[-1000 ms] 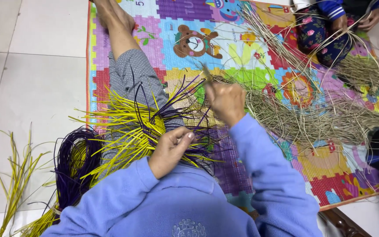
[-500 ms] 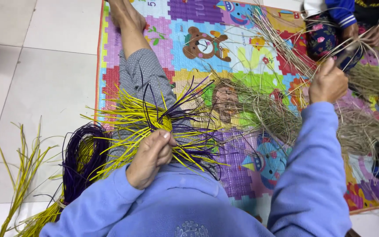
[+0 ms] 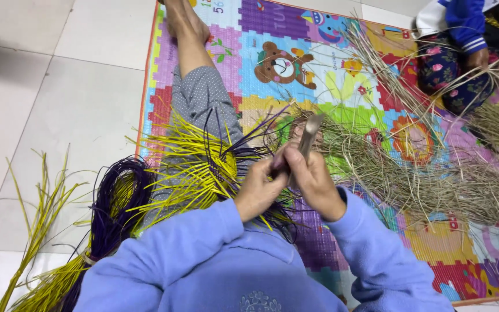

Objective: Weaving yellow and purple straw fibers together to create a craft item

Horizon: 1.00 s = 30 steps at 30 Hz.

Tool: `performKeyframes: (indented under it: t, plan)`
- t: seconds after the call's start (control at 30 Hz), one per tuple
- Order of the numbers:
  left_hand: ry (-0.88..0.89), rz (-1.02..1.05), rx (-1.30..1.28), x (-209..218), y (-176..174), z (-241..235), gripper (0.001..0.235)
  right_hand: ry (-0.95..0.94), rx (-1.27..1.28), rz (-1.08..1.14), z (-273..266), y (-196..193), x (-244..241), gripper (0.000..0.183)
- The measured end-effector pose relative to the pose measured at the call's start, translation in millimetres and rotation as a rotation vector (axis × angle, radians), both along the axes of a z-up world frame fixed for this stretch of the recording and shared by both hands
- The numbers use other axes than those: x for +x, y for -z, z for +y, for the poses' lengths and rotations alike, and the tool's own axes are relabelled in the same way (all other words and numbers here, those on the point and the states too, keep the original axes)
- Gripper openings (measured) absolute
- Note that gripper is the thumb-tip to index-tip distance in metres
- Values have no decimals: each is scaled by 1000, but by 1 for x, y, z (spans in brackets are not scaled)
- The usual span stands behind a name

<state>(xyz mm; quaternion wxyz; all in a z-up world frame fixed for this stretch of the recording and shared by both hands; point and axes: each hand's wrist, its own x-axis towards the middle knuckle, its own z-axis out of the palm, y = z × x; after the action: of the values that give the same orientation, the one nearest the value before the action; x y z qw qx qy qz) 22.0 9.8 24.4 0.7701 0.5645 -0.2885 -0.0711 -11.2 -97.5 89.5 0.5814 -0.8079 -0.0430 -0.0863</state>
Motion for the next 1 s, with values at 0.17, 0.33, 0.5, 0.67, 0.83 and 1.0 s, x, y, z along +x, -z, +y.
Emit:
performKeyframes:
  t: [0.17,0.33,0.5,0.67,0.83,1.0]
  plan:
    - [40,52,190,8,-5,4,8,-10,-90,-271,10,5,-2,35]
    - [60,-150,511,9,-9,14,21,-94,-39,-127,3,13,-2,38]
    - [22,-380,625,7,-33,28,25,-93,211,-150,-8,29,6,45]
    - [-25,-574,237,15,-41,40,5,-298,549,-117,-40,22,7,49]
    - [-40,-683,267,29,-64,42,21,-487,271,-19,-39,-22,-7,50]
    - [397,-313,219,25,-47,39,17,-432,-94,218,-89,-58,-32,46]
